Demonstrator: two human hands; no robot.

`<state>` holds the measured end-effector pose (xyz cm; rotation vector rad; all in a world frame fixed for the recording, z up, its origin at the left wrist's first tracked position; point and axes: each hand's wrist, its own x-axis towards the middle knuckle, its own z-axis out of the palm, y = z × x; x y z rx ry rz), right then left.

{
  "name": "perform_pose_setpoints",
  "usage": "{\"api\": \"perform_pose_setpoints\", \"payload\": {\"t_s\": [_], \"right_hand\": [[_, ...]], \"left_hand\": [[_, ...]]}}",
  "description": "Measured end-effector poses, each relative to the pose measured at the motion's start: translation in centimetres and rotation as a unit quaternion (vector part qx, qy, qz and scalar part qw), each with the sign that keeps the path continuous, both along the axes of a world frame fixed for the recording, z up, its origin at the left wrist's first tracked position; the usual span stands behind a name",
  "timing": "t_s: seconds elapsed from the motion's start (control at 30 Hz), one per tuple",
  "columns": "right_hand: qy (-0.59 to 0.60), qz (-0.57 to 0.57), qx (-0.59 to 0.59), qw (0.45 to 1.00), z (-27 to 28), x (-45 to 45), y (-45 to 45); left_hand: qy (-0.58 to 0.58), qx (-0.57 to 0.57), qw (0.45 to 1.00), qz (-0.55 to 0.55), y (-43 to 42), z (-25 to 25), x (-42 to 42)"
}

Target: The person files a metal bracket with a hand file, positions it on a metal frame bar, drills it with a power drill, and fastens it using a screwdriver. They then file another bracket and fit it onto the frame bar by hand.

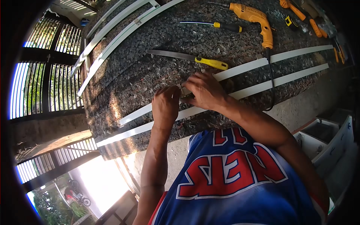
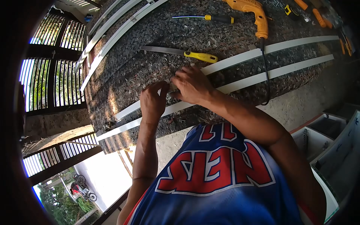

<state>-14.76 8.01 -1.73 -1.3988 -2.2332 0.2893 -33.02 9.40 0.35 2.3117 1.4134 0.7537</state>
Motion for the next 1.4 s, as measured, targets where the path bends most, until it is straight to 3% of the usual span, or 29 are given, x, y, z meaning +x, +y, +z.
{"api": "perform_pose_setpoints", "payload": {"t_s": [1.4], "right_hand": [[0.015, -0.017, -0.037, 0.999, -0.03, -0.35, 0.36]], "left_hand": [[-0.007, -0.018, 1.000, 0.006, 0.05, -0.21, -0.15]]}}
